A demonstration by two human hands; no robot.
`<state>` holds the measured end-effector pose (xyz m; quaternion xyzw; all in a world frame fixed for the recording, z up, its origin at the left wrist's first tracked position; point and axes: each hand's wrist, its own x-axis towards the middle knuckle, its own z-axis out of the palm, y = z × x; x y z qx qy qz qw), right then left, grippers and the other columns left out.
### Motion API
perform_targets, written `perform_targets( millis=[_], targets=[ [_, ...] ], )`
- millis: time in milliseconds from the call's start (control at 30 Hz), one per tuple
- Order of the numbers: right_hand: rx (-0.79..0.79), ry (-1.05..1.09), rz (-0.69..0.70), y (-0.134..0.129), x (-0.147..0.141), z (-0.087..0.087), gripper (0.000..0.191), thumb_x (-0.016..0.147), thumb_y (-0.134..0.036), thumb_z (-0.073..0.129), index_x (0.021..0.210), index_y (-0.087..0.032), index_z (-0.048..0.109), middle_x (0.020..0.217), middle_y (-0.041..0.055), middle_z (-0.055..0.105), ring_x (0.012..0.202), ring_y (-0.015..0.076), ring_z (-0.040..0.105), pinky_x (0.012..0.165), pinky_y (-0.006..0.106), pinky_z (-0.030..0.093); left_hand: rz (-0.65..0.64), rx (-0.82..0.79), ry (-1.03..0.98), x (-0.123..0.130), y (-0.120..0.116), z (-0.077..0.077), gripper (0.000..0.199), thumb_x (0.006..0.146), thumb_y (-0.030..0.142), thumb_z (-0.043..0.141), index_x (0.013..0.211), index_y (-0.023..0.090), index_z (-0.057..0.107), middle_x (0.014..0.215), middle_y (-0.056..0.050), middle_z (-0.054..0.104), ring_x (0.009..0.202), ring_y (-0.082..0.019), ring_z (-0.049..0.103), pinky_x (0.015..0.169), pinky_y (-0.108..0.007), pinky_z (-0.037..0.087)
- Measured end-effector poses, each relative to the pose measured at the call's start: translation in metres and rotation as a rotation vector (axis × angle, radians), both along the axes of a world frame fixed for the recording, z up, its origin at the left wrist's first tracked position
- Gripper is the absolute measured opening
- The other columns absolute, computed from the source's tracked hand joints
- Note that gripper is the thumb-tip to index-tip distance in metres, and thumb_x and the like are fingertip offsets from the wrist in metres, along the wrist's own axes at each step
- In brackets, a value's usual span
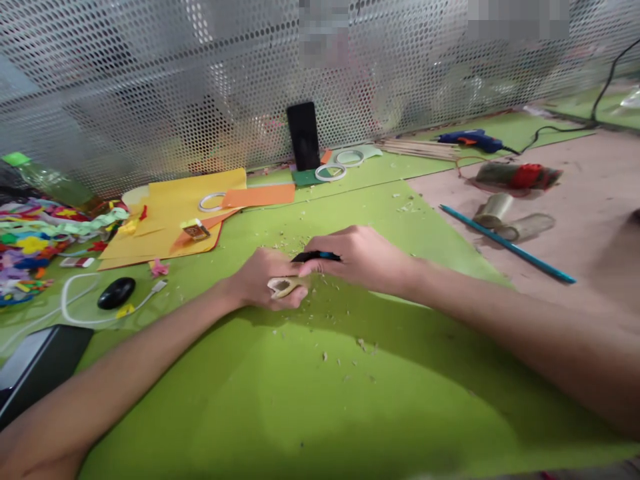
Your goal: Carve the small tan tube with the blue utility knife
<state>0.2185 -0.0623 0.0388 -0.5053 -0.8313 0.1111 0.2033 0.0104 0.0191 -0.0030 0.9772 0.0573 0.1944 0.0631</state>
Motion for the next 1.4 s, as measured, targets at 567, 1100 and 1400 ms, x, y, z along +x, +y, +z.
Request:
perform_targets(
  millis=[567,1100,1400],
  targets=[
    [0.075,-0.345,0.095,-0.002,-0.015,-0.01,0.08,0.067,-0.088,0.025,0.084,-0.017,0.058,0.063,0.0025,0.061,0.046,0.0102,0.042,0.049,0.027,0.014,0.15,-0.24,0.541,0.005,-0.01,0.035,0.028,0.071,0.043,0.062,0.06,0.017,0.06,0.055,0.002,0.06,0.046,-0.01,0.052,0.047,-0.022,0.035],
    [0.23,-0.392,0.152,0.005,-0.014,-0.02,0.073,0.082,-0.078,0.017,0.087,-0.016,0.055,0.067,0.0035,0.06,0.05,0.0099,0.046,0.05,0.028,0.014,0.226,-0.17,0.558,0.007,-0.013,0.037,0.04,0.074,0.049,0.06,0.051,0.017,0.057,0.05,0.0,0.06,0.043,-0.011,0.052,0.046,-0.024,0.032],
    [0.182,-0.388,0.153,0.002,-0.014,-0.021,0.075,0.079,-0.08,0.018,0.091,-0.017,0.058,0.067,0.0025,0.062,0.05,0.0115,0.048,0.05,0.028,0.013,0.187,-0.153,0.541,0.007,-0.016,0.039,0.04,0.076,0.046,0.055,0.051,0.016,0.054,0.047,0.0,0.057,0.039,-0.01,0.048,0.043,-0.023,0.029]
  ],
)
